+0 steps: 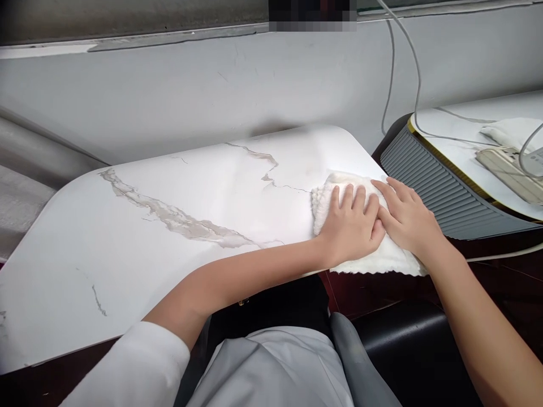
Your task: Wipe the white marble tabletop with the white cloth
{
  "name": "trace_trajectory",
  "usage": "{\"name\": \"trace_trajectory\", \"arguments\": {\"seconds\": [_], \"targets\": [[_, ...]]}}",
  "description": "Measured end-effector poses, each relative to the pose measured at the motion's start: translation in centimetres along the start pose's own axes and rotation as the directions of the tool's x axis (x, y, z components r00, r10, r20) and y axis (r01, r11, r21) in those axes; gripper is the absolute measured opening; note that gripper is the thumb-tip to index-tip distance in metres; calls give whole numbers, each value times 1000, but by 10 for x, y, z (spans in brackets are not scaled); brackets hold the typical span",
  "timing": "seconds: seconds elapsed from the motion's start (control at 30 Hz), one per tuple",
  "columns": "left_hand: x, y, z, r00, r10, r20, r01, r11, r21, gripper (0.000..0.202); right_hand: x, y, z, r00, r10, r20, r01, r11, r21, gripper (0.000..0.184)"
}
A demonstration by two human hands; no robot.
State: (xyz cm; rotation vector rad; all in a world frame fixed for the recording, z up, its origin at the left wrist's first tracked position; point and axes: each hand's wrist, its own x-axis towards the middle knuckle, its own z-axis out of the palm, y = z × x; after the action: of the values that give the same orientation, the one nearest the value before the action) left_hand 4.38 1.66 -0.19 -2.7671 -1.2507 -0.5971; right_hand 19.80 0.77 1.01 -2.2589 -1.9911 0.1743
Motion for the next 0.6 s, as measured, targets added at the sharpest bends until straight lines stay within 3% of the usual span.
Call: {"name": "trace_trajectory", "arguments": {"seconds": [0.13, 0.37, 0.6], "targets": [[23, -18, 9, 998, -54, -19, 54, 999, 1, 51, 35, -11, -7, 999, 38, 36, -36, 998, -45, 58], [68, -67, 24, 988, -154, 11, 155, 987, -44, 48, 106, -31, -2, 995, -90, -29, 90, 996, 0, 54], [96, -107, 28, 972, -231, 42, 233, 970, -74, 45, 160, -49, 4, 984, -170, -44, 172, 984, 48, 51]]}}
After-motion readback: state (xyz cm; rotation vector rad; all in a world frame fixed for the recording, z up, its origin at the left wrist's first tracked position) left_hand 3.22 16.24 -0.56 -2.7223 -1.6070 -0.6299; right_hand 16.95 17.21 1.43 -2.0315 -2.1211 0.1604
